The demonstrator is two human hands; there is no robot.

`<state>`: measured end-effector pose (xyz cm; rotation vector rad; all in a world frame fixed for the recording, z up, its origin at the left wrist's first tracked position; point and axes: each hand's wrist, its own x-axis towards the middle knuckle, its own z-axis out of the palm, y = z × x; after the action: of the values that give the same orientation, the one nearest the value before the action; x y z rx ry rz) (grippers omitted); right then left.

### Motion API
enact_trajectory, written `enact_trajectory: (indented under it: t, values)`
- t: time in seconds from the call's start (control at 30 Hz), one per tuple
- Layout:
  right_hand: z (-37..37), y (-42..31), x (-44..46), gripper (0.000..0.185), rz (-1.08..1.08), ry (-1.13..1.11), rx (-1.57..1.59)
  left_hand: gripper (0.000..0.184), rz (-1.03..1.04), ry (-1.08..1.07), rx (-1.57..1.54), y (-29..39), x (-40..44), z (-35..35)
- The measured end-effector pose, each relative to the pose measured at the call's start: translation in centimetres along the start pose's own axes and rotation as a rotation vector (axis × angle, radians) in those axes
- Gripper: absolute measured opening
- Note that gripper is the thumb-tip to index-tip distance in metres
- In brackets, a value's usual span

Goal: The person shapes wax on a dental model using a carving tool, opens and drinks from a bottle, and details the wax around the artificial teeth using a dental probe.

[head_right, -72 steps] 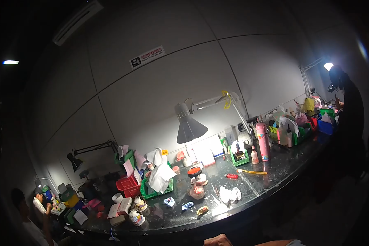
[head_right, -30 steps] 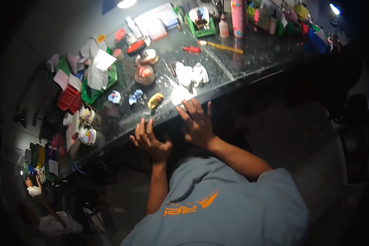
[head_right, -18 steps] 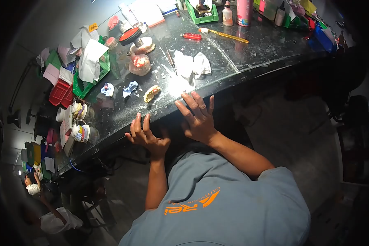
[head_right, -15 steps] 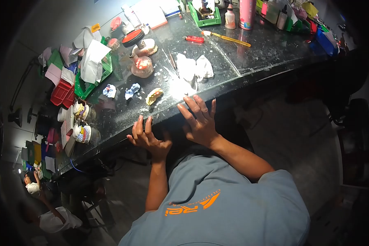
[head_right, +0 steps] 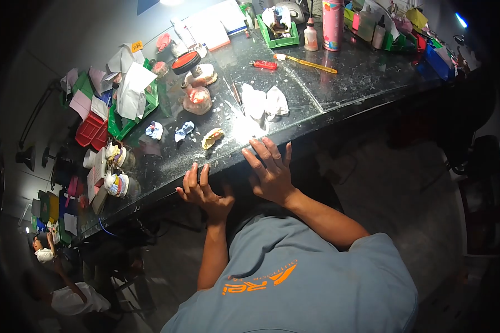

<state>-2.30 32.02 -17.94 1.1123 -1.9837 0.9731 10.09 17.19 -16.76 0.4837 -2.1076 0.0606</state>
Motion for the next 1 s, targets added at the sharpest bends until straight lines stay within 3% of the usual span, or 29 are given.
enact_trajectory:
  t: [1.0]
  values:
    - [-0.39, -0.16, 0.05, 0.072, 0.004, -0.011, 0.01, 0.063, 0.018, -0.023, -0.026, -0.31, -0.09, -0.22]
